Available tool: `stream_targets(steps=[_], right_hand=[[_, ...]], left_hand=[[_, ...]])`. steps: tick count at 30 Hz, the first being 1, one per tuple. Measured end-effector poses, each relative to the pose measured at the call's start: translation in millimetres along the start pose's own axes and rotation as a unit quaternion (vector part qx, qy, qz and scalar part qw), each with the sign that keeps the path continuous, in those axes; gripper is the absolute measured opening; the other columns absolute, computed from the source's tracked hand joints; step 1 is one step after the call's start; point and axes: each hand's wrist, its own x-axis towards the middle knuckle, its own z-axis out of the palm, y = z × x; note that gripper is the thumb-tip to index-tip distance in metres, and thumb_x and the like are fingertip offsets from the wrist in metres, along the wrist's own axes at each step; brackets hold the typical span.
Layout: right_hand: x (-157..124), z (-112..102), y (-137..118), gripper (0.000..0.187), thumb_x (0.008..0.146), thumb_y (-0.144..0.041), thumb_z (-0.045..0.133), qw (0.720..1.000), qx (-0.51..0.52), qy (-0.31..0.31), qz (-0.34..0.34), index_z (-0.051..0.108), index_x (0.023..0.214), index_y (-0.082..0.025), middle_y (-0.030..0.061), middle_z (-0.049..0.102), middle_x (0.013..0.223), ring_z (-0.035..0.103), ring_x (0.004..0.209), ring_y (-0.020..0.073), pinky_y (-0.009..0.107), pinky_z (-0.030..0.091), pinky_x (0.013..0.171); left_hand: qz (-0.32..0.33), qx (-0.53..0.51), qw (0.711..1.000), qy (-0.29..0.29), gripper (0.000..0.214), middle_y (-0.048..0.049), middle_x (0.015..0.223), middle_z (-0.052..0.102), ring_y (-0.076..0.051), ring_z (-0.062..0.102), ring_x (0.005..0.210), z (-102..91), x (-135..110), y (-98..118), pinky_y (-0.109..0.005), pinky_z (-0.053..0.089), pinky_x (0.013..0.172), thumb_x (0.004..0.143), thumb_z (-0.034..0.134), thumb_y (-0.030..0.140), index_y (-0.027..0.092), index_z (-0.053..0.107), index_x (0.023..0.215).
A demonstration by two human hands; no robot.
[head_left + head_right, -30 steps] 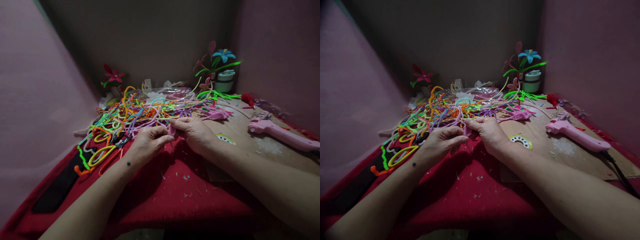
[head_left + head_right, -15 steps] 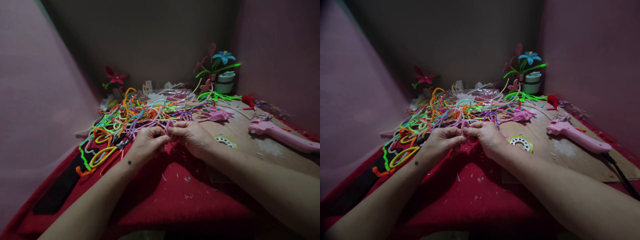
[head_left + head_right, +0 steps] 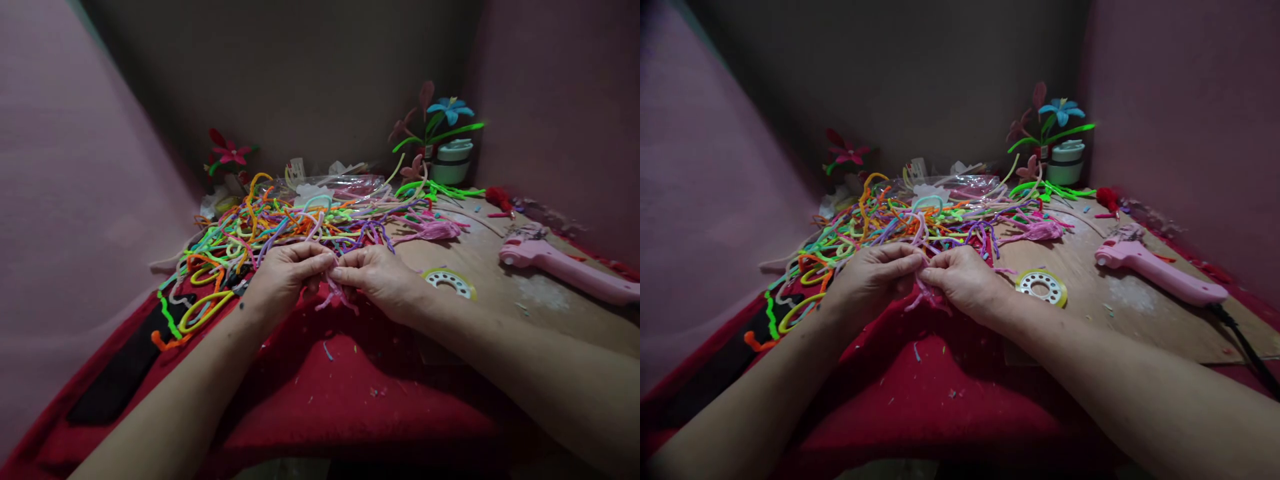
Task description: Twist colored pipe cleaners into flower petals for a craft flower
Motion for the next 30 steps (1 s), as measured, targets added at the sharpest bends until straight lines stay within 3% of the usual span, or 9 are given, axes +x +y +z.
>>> stream_targets(steps=[8, 13, 17, 22, 24, 30], right_hand=[[-4.3, 6.6, -2.9, 0.026, 0.075, -0.024, 0.055, 1.0, -0.019, -0.006, 0.008, 0.053, 0.052, -0.014, -0.0036, 0.046, 0.045, 0.038, 0.041, 0.0056, 0.022, 0.027, 0.044], [-4.9, 6.3, -5.2, 0.022, 0.074, -0.023, 0.056, 1.0, -0.006, -0.003, 0.026, 0.054, 0.054, -0.014, -0.0027, 0.049, 0.046, 0.037, 0.04, 0.0057, 0.022, 0.027, 0.043], [-5.4, 6.5, -5.5, 0.021, 0.073, -0.022, 0.054, 0.998, 0.022, -0.028, 0.044, 0.054, 0.054, -0.014, -0.0018, 0.05, 0.047, 0.038, 0.04, 0.006, 0.022, 0.026, 0.042], [-5.4, 7.6, -3.9, 0.02, 0.074, -0.021, 0.052, 0.998, -0.018, -0.036, 0.054, 0.054, 0.055, -0.014, -0.0032, 0.047, 0.045, 0.032, 0.037, 0.005, 0.022, 0.021, 0.04], [-4.7, 7.1, -2.5, 0.019, 0.073, -0.022, 0.053, 0.997, -0.032, -0.037, 0.059, 0.055, 0.056, -0.014, -0.0039, 0.046, 0.044, 0.031, 0.037, 0.0052, 0.022, 0.021, 0.04], [-2.5, 5.9, -1.6, 0.019, 0.073, -0.018, 0.049, 0.996, -0.074, -0.008, 0.043, 0.057, 0.057, -0.014, -0.0034, 0.046, 0.044, 0.032, 0.039, 0.0058, 0.022, 0.023, 0.042]], left_hand=[[0.059, 0.027, 0.994, 0.083, 0.015, 0.005, 0.049, 0.045, -0.003, 0.036, 0.042, 7.6, -2.9, -1.3, -0.016, 0.027, 0.041, 0.075, 0.062, 0.023, 0.013, 0.057, 0.066], [0.042, 0.006, 0.999, -0.004, 0.014, 0.0027, 0.059, 0.054, -0.004, 0.042, 0.042, -1.1, -0.1, 1.7, -0.017, 0.031, 0.041, 0.076, 0.062, 0.027, 0.015, 0.061, 0.084], [0.025, 0.05, 0.997, -0.053, 0.015, 0.0029, 0.056, 0.052, -0.005, 0.043, 0.042, -7.0, 0.7, 6.2, -0.017, 0.033, 0.04, 0.077, 0.06, 0.029, 0.014, 0.059, 0.074], [0.013, 0.185, 0.983, -0.015, 0.019, 0.0056, 0.042, 0.045, -0.005, 0.037, 0.034, -4.7, -1.2, 11.0, -0.017, 0.028, 0.035, 0.079, 0.056, 0.026, 0.015, 0.054, 0.065], [0.037, 0.22, 0.975, 0.002, 0.018, 0.0057, 0.044, 0.046, -0.004, 0.037, 0.036, -1.6, -1.8, 11.6, -0.016, 0.028, 0.036, 0.078, 0.056, 0.023, 0.014, 0.054, 0.062], [0.1, 0.222, 0.968, 0.064, 0.016, 0.0058, 0.048, 0.048, -0.004, 0.039, 0.04, 6.8, -1.5, 5.2, -0.015, 0.03, 0.039, 0.078, 0.051, 0.015, 0.014, 0.055, 0.063]])
